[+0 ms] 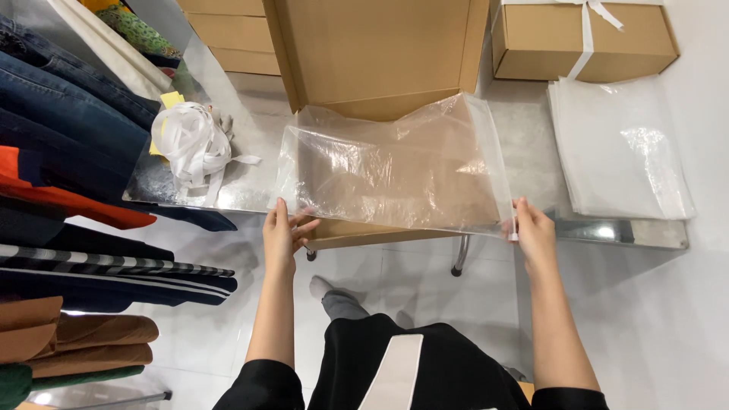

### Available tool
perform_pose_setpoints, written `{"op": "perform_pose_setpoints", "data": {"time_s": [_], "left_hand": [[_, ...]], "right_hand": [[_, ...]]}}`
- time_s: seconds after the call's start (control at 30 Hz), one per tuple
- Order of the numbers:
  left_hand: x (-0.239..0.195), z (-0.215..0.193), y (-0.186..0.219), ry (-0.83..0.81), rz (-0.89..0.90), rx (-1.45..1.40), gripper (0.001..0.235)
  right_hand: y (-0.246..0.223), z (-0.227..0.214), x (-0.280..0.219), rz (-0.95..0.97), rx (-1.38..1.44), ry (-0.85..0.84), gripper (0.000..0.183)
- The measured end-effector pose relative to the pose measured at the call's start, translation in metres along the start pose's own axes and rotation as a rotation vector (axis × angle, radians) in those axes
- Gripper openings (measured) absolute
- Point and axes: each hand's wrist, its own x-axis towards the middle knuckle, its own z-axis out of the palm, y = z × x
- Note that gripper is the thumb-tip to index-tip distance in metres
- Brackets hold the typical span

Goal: The person unpacks garments from plastic bags inside cardboard boxes, removes them, and hangs them on a clothing rack. They also handle packing materials and ribbons, placing items on a table and organizing boxes.

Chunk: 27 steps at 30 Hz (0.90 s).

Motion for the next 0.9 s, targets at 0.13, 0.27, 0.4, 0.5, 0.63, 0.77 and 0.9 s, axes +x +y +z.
{"op": "perform_pose_setpoints", "data": {"time_s": [0.13, 0.27, 0.4, 0.5, 0.63, 0.77, 0.9], "left_hand": [[0.008, -0.002, 0.008, -0.038, -0.054, -0.022, 0.09], [0.01, -0.003, 0.013, -0.022, -0.066, -0.033, 0.073], [0.035, -0.015, -0.005, 0.079, -0.015, -0.036, 0.068], [0.037, -0.011, -0.003, 0.134, 0.074, 0.002, 0.067], [0.044, -0.013, -0.018, 0.168, 0.144, 0.059, 0.042], [0.041, -0.033, -0.031, 0.248, 0.236, 0.157, 0.028], [0.002, -0.054, -0.017, 0.177, 0.148, 0.151, 0.018]], "right_hand": [[0.012, 0.003, 0.019, -0.068, -0.098, 0.013, 0.031], [-0.004, 0.008, 0.012, -0.093, -0.243, 0.003, 0.021], [-0.016, 0.005, -0.002, -0.118, -0.238, 0.023, 0.019], [-0.01, 0.002, -0.003, -0.146, -0.148, 0.044, 0.025], [0.001, -0.006, -0.004, -0.182, -0.112, 0.023, 0.028], [0.014, -0.014, -0.008, -0.277, -0.028, 0.025, 0.022], [0.022, -0.021, -0.013, -0.225, 0.043, -0.076, 0.015]]}}
